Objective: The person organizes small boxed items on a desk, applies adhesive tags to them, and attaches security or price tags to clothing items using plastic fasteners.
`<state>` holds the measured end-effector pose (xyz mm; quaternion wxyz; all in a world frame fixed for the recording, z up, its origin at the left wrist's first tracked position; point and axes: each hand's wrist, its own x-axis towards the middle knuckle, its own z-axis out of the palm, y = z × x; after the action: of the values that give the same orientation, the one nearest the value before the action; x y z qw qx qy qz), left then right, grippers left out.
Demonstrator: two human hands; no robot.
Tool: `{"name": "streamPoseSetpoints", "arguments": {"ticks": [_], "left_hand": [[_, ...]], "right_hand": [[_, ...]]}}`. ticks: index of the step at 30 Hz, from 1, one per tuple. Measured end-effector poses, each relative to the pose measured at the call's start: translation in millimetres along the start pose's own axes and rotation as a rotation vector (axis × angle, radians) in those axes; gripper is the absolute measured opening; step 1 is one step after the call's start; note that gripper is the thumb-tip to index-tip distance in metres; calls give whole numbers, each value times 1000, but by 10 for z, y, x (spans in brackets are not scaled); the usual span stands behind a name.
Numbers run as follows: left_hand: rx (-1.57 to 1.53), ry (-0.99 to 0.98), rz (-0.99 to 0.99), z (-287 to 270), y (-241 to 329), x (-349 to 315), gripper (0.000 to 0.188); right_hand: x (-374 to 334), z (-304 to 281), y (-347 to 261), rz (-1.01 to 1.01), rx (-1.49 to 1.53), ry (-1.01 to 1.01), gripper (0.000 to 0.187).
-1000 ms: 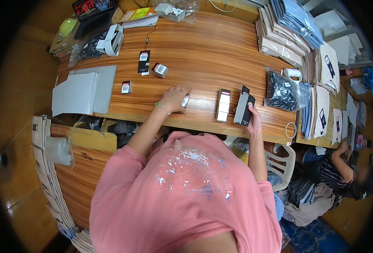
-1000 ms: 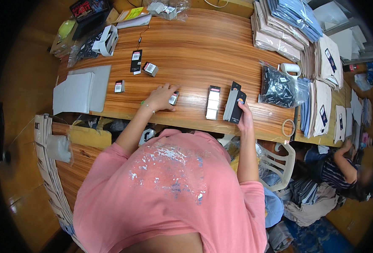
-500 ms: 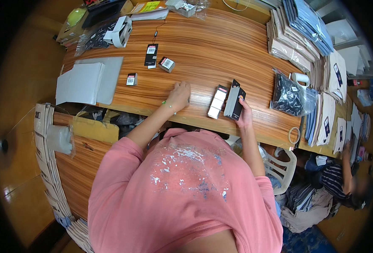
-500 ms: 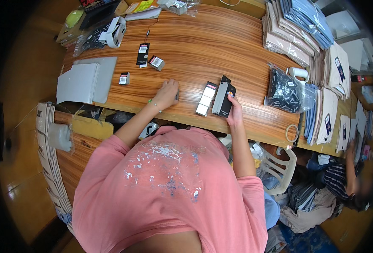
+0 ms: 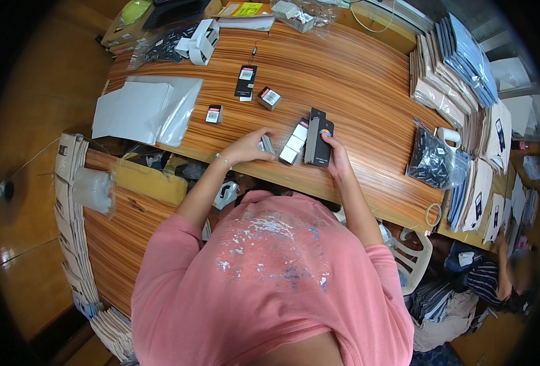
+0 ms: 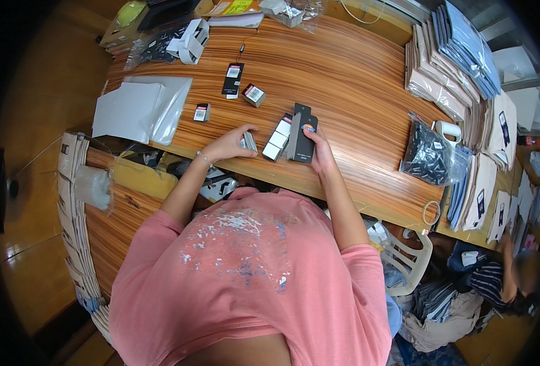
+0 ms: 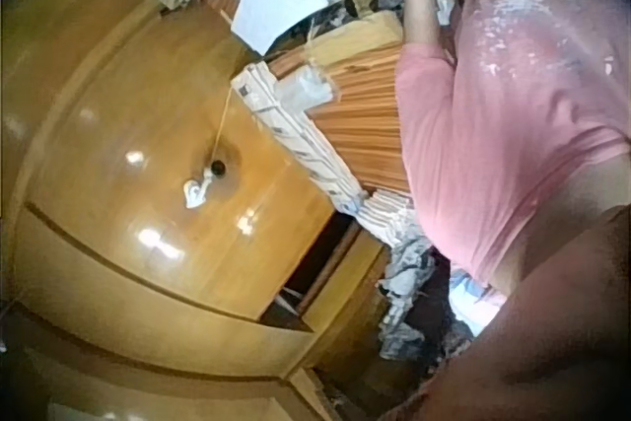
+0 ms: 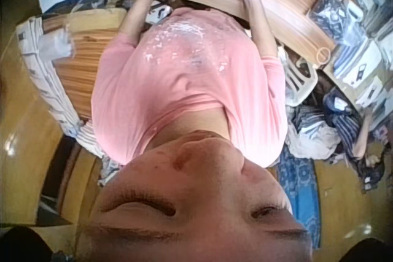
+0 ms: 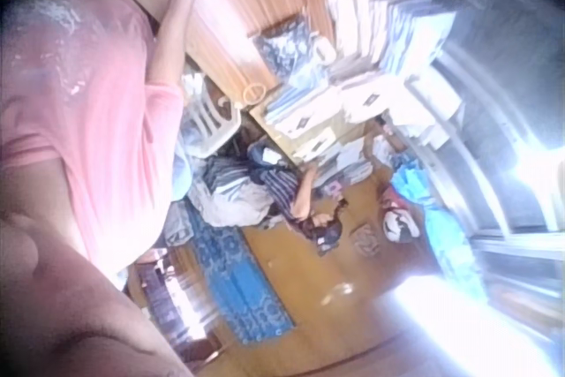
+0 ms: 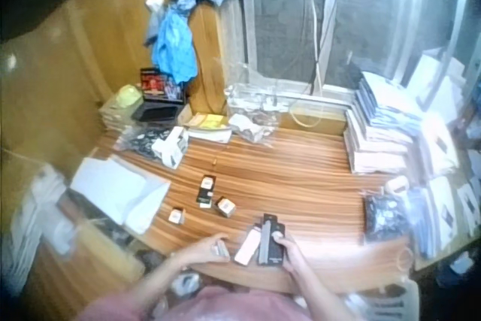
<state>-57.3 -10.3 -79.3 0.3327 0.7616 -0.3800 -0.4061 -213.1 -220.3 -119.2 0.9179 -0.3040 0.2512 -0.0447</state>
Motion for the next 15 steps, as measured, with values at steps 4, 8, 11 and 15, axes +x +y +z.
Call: {"name": "streamPoseSetpoints", "arguments": {"ticks": [4, 8, 11, 15], "left_hand": [[-169, -265, -77, -74, -141, 64, 87], [-194, -196, -68, -114, -324, 3, 75], [-213, -148, -83, -241, -329, -56, 50], [-117, -193, -44, -425, 25, -93, 39]], "right_hand": [[130, 221, 79, 39, -25, 32, 50], [6, 280, 64, -65, -164, 178, 55], [-149, 151, 91, -182, -425, 355, 61], [-188, 63, 327, -390, -805, 519, 65]]}}
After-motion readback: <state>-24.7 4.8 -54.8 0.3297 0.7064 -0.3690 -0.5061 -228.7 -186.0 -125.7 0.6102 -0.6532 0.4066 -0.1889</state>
